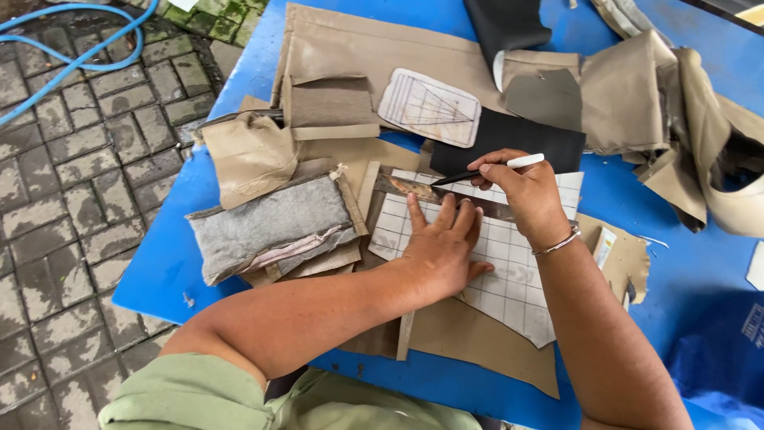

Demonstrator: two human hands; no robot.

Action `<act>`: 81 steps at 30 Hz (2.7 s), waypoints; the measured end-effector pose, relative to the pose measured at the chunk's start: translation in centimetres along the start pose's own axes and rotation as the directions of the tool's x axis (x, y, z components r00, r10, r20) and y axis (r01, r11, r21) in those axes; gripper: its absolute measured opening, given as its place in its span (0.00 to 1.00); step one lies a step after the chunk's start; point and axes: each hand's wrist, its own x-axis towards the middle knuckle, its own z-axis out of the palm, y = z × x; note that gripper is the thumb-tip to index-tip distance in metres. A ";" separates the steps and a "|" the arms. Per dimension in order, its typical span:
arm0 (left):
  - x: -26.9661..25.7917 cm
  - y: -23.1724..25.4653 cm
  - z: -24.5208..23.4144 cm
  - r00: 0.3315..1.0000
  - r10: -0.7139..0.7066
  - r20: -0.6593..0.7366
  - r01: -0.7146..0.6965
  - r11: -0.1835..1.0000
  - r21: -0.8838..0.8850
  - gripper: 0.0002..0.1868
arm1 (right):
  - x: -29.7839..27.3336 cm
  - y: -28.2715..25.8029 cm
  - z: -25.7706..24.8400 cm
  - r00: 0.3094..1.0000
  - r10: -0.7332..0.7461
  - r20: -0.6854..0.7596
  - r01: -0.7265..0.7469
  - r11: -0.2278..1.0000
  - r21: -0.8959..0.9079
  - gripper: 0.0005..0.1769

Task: Marking leather pieces using a ruler and pen, then applying glue to the edges.

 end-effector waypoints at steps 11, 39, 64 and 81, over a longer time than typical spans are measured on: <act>0.1 0.2 0.1 1.000 0.005 -0.008 -0.005 0.998 0.070 0.46 | -2.4 0.6 -5.8 0.992 0.033 -0.121 -0.038 0.999 -0.032 0.08; -0.1 0.9 -1.7 0.995 0.003 0.101 -0.021 0.984 0.176 0.42 | -5.9 3.2 -17.1 0.924 0.077 -0.376 -0.202 0.930 -0.307 0.09; -2.7 2.1 0.6 0.989 -0.022 0.149 -0.016 0.970 0.244 0.47 | -7.8 -3.9 -10.3 0.902 -0.072 -0.427 0.085 0.996 0.012 0.07; -1.4 0.3 -4.2 0.938 -0.005 0.347 -0.013 0.999 0.049 0.58 | -7.8 -0.3 -8.9 0.871 -0.300 -0.389 0.241 0.951 -0.194 0.19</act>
